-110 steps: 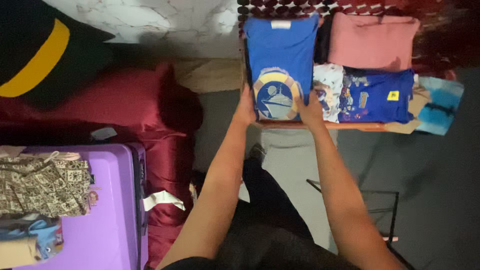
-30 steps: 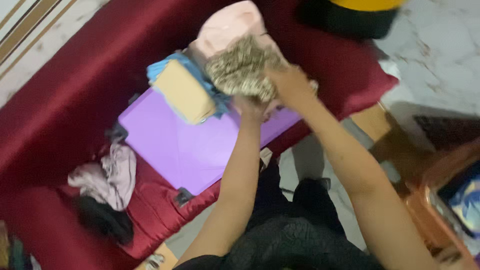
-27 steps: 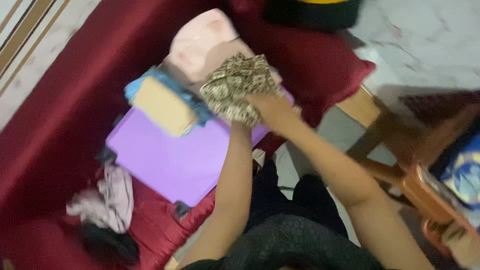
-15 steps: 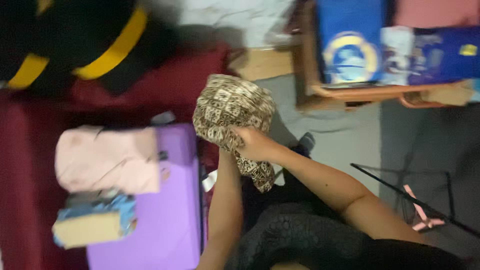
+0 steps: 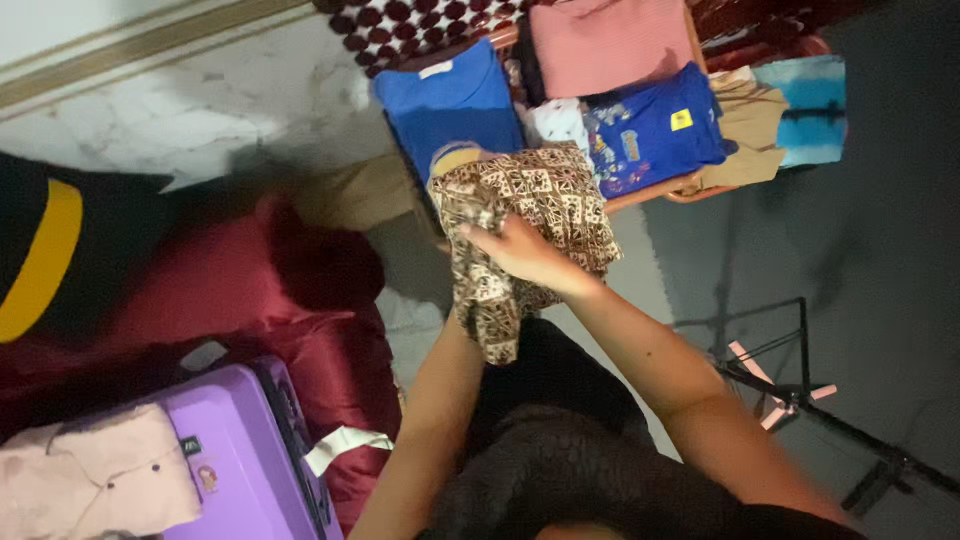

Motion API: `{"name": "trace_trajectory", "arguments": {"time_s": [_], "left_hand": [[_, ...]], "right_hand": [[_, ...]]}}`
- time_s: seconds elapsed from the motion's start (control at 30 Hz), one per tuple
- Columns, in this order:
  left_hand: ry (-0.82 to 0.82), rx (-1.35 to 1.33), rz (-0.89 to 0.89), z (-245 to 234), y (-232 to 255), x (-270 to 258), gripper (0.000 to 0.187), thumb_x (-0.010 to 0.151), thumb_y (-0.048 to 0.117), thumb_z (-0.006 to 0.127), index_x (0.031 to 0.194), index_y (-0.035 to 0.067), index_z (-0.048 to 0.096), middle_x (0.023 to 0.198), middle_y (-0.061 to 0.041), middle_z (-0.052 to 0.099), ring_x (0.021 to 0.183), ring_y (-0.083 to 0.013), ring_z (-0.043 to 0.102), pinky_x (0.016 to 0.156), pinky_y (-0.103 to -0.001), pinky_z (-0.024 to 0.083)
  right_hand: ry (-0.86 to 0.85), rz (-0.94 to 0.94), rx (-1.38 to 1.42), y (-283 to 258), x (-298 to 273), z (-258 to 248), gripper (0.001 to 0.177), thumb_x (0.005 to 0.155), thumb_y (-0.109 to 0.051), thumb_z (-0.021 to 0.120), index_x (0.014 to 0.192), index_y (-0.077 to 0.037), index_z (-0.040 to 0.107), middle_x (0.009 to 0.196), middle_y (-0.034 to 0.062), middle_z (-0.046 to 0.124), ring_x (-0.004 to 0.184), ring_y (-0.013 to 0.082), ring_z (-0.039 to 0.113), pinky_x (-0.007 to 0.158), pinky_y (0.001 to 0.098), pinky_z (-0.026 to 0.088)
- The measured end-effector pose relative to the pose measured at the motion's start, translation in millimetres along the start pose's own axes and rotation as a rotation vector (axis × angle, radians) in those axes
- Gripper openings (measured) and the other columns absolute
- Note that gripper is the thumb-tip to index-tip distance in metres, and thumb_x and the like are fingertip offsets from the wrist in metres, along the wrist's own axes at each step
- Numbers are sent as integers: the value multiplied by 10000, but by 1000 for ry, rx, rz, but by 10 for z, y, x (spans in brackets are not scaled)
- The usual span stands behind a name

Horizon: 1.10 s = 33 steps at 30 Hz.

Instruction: The person unloads a suitcase by picking up folded clothes and placing them into a basket by hand.

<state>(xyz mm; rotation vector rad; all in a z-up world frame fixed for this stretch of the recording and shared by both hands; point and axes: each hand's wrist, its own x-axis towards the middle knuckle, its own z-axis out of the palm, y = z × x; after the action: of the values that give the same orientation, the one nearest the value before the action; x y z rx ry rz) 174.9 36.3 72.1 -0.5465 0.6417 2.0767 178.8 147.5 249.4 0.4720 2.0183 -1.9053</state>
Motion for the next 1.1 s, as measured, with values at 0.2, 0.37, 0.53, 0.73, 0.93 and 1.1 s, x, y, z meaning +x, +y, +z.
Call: {"name": "trace_trajectory", "arguments": {"time_s": [0.2,0.37,0.53,0.73,0.93,1.1], "left_hand": [[63,60,45,82,448,271,776,980,649,521,1464,43,519,1284,-169,558,1092,-342,561,903,-503,497],[-2,140,33,603,799,905,766,998,642,512,1459,31,534,1265,-174,566,1067,-340,567,883,-502,504],[6,176,9,820,650,1431,758,1015,636,503,1454,20,549,1247,-179,574,1043,-338,574,863,-502,512],[19,172,105,877,440,2542,750,1036,628,493,1448,6,568,1224,-184,584,1013,-336,582,839,-501,521],[69,224,140,574,677,3324,744,1057,620,482,1442,-8,586,1202,-190,594,984,-333,590,815,-500,531],[403,441,28,580,627,2780,838,1123,739,447,1429,-22,616,1040,-174,557,879,-305,497,762,-490,486]], "right_hand": [[175,-324,-152,-16,85,-706,495,1034,-420,534,1359,-59,630,1336,191,662,1238,283,618,1022,430,506],[969,-229,-614,655,126,-1718,627,942,-390,726,1411,-16,546,1408,238,590,1325,390,524,1125,479,391],[339,165,851,1115,320,-2214,743,860,-385,736,1481,-74,474,1442,127,575,1300,286,568,1028,483,513],[431,22,888,1011,630,-3068,567,934,-173,742,1433,-8,529,1375,176,619,1224,333,624,981,488,583],[517,316,509,1349,1255,-4270,596,990,-205,752,1433,-127,362,1439,32,616,1296,214,517,875,585,395],[321,353,463,1818,2039,-4436,586,953,-255,704,1478,-84,510,1512,137,548,1367,342,533,1059,658,450]]}}
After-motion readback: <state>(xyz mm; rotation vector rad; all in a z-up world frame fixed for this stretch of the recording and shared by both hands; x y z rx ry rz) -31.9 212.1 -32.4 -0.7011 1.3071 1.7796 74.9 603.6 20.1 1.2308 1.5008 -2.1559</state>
